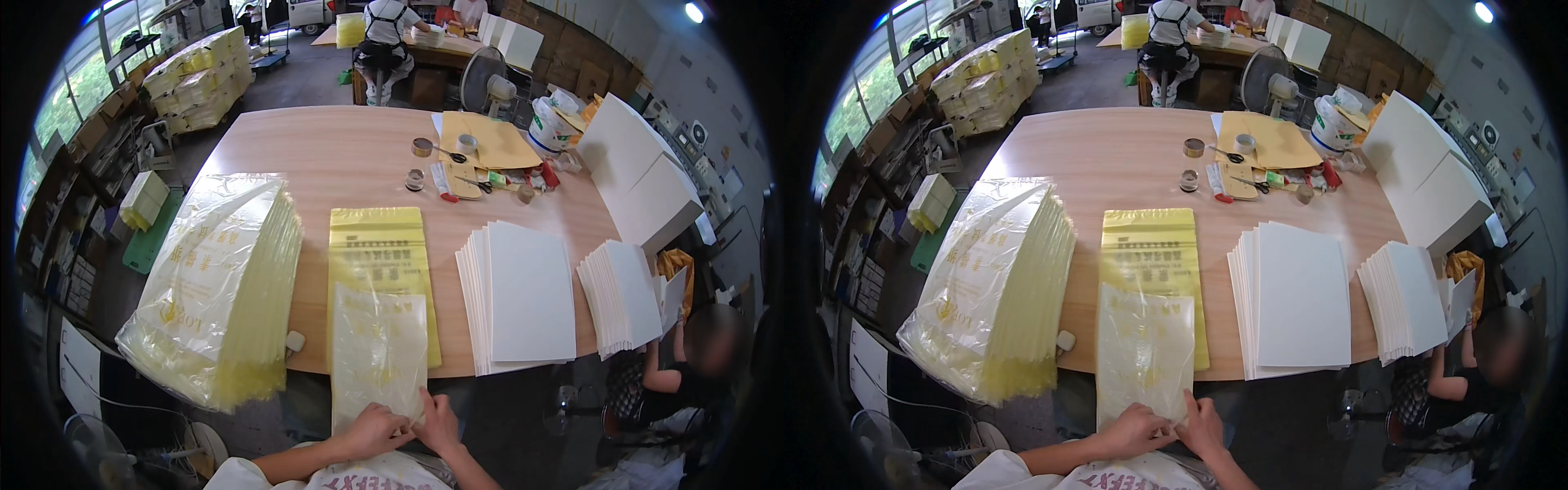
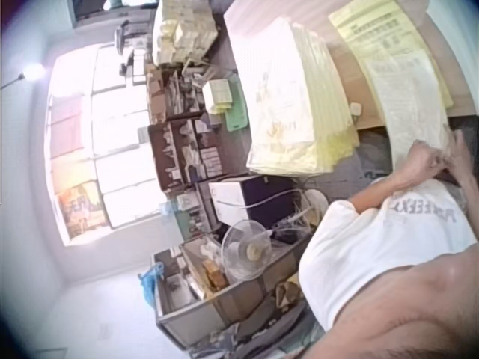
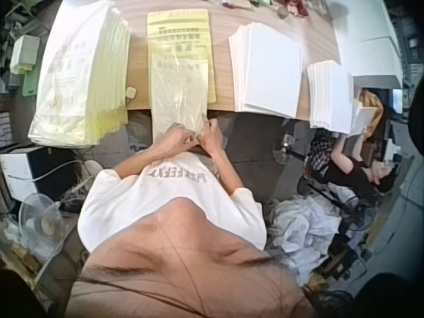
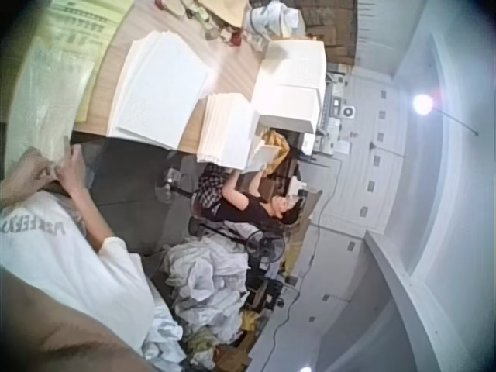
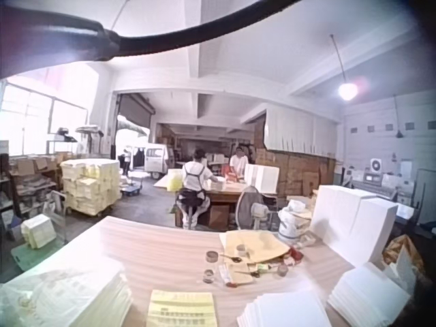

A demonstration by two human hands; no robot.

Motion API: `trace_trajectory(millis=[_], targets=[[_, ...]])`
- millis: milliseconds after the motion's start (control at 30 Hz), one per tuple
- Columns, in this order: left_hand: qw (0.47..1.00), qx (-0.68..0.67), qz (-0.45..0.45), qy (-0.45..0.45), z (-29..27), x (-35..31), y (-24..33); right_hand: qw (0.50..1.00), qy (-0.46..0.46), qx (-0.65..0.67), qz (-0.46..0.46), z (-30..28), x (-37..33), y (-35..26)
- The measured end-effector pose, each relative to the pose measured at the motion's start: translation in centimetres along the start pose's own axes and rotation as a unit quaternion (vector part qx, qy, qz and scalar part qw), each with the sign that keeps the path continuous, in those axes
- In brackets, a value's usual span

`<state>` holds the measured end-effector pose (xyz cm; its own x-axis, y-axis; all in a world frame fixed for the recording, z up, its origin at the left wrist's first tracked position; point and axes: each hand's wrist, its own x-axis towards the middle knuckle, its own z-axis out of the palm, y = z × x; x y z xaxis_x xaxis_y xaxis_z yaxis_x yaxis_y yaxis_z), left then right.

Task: The person repeatedly picks up white rectangular sheets and inserts them into yellow plastic bags on a table. The person then places the filled bags into a stack. The task continues throughout the clip.

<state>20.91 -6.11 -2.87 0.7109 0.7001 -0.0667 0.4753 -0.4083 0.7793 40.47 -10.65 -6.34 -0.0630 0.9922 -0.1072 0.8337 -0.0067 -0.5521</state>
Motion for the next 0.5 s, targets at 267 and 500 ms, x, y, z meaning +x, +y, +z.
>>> trace_trajectory(millis=[267,500], targets=[[0.947,0.215,-0.147,0.186,-2.9,-1.1,-9.4,0.984,0.133,-0.085,-0.086,-1.8,4.6,-0.2],[0.964,0.017,-0.264,0.040,-1.5,-11.8,-2.5,0.984,0.034,-0.101,-0.141,0.4,-8.3,-0.4]])
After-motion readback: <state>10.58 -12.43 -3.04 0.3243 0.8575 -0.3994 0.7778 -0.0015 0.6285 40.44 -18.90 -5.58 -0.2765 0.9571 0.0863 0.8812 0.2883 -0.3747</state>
